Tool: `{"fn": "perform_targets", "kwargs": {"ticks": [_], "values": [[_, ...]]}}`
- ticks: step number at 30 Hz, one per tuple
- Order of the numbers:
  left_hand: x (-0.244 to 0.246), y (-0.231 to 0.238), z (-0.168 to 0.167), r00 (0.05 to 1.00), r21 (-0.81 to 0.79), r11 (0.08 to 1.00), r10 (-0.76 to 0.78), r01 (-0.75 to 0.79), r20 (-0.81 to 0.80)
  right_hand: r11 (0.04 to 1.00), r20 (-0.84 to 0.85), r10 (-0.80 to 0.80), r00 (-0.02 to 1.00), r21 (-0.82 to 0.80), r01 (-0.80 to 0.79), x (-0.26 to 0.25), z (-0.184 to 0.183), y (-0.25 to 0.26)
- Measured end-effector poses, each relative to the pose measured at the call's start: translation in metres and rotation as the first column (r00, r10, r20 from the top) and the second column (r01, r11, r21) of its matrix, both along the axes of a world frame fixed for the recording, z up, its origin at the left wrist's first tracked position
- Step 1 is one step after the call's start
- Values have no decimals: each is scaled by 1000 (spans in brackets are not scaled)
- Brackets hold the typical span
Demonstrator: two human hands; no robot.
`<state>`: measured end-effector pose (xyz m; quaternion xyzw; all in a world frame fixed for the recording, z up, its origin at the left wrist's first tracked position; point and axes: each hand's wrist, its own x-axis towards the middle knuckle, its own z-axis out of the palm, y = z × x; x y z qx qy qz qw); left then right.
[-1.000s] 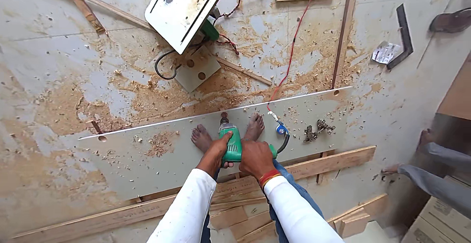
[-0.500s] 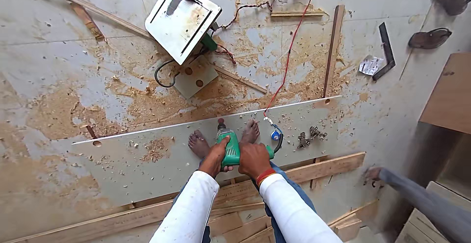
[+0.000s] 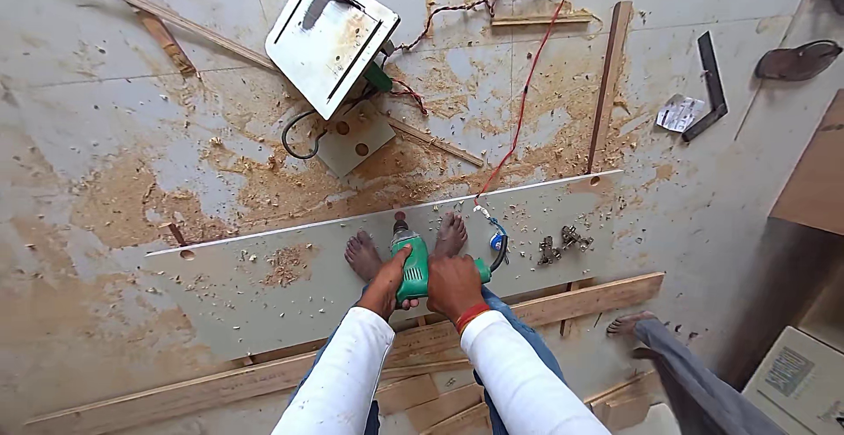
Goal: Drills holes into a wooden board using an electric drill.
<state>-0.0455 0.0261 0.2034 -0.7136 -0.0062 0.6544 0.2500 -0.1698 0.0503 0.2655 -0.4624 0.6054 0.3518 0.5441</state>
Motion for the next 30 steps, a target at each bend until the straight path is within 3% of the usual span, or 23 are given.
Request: {"fn": "perform_targets", "kwargs": {"ticks": [26, 30], "values": [[-1, -3, -1, 999, 22, 999, -28, 29, -16, 999, -23, -34, 999, 17, 34, 1, -1, 0], [3, 0, 0, 999, 20, 999, 44, -43, -25, 1000, -10, 16, 1000, -4, -16, 2, 0, -7]]}}
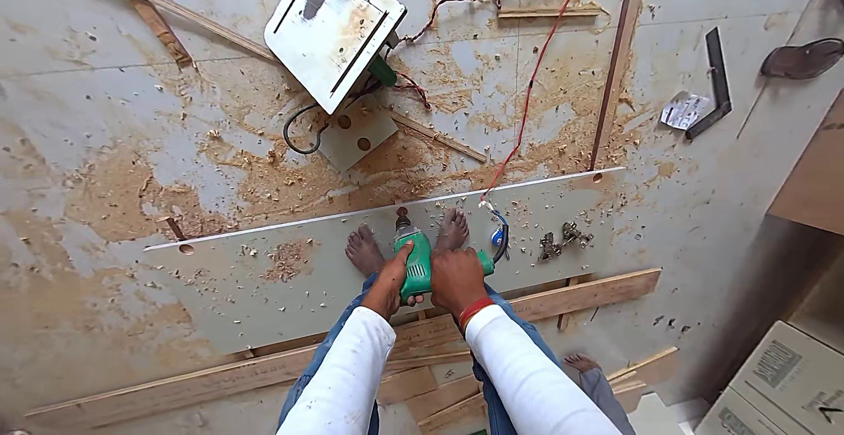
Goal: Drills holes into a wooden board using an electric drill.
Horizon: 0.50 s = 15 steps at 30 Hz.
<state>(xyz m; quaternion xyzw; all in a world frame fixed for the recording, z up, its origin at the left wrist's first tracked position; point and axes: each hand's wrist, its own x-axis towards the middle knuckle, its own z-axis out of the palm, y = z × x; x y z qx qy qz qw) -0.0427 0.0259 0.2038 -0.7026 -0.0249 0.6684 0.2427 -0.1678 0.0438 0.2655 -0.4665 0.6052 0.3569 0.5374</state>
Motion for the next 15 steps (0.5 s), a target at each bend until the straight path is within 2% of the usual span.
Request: {"fn": "perform_targets", "kwargs": {"ticks": [3, 9, 15], "values": [[-2, 0, 0, 1000, 0, 1000, -24, 24, 17, 1000, 2, -21, 1000, 7, 21, -2, 0, 4], [-11, 4, 0, 1000, -18, 1000, 5, -5, 9, 999, -5, 35, 999, -17, -35, -12, -3, 5], [2, 1, 0, 1000, 1, 1000, -9, 9, -11, 1000, -11, 21, 1000, -1, -21, 3, -1, 4]]}}
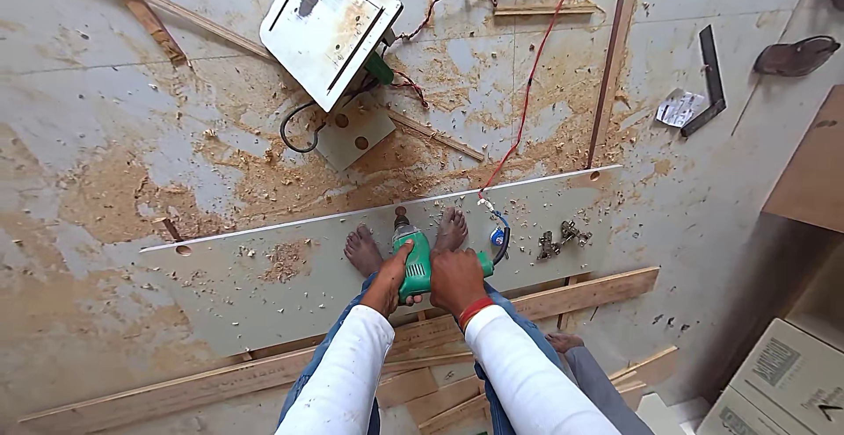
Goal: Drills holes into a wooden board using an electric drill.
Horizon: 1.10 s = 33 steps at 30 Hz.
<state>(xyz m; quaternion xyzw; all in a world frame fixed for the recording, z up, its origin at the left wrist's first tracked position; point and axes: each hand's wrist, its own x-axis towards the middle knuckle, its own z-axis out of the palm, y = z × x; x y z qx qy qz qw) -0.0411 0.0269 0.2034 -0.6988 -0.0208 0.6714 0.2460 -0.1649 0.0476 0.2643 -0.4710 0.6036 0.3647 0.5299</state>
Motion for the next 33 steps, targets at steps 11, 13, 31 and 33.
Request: {"fn": "perform_targets", "kwargs": {"ticks": [11, 13, 31, 33], "values": [[1, -5, 2, 999, -1, 999, -43, 43, -1, 1000, -12, -15, 1000, -20, 15, 2, 6, -2], [1, -4, 2, 999, 2, 999, -44, 44, 0, 1000, -24, -19, 1000, -23, 18, 4, 6, 1], [2, -3, 6, 995, -43, 994, -98, 98, 0, 999, -28, -30, 999, -34, 29, 7, 8, 6], [2, -1, 6, 995, -50, 994, -98, 98, -9, 1000, -22, -24, 999, -20, 24, 6, 6, 6]]}}
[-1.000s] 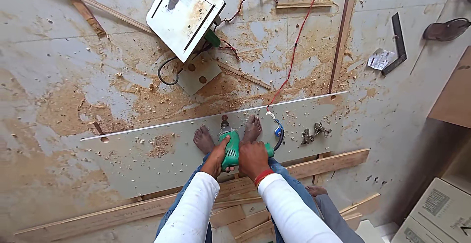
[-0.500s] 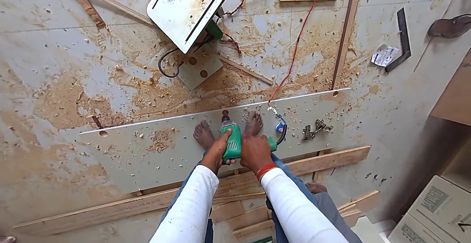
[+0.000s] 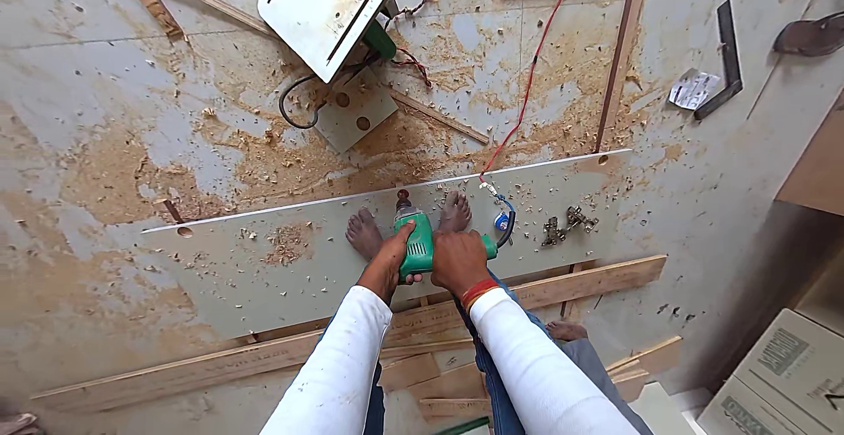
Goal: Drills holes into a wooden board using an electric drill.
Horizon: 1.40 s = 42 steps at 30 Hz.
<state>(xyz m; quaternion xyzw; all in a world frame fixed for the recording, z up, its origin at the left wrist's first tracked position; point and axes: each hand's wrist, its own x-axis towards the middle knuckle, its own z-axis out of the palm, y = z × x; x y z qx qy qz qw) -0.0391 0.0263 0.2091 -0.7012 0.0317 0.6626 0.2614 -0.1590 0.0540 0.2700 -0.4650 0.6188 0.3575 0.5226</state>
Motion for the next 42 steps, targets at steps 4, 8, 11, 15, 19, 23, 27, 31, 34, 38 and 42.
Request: {"fn": "perform_targets", "kwargs": {"ticks": [4, 8, 11, 15, 19, 23, 27, 31, 34, 38, 42], "values": [[-1, 1, 0, 1000, -5, 1000, 10, -11, -16, 1000, 7, -14, 1000, -11, 14, -3, -2, 1], [-1, -3, 1, 999, -2, 1000, 25, -25, -21, 1000, 15, 0, 1000, -8, 0, -4, 0, -6], [-1, -5, 0, 999, 5, 999, 32, -32, -37, 1000, 22, -18, 1000, -1, 18, -5, 0, -9], [-3, 0, 1, 997, 0, 997, 80, -80, -16, 999, 42, 38, 998, -28, -36, -6, 0, -12], [-5, 4, 1, 984, -22, 984, 177, -177, -18, 994, 68, 110, 992, -30, -108, -11, -1, -23], [-4, 5, 2, 968, -32, 969, 244, -245, -52, 996, 80, 88, 993, -23, -87, -10, 1, -28], [1, 12, -1, 958, -41, 960, 273, -277, -84, 994, 86, 107, 991, -12, -106, -8, 3, -27], [-2, 12, 1, 958, -40, 958, 280, -283, -53, 994, 88, 109, 990, -10, -108, -10, 3, -27], [-7, 13, 0, 944, -49, 943, 328, -330, -41, 988, 84, 151, 985, -35, -149, -15, 3, -32], [-8, 15, 2, 936, -49, 935, 351, -352, -30, 982, 96, 187, 978, -36, -184, -15, 5, -35], [-7, 18, 1, 935, -39, 935, 351, -353, -45, 987, 62, 155, 986, -50, -152, -12, 4, -24]]}}
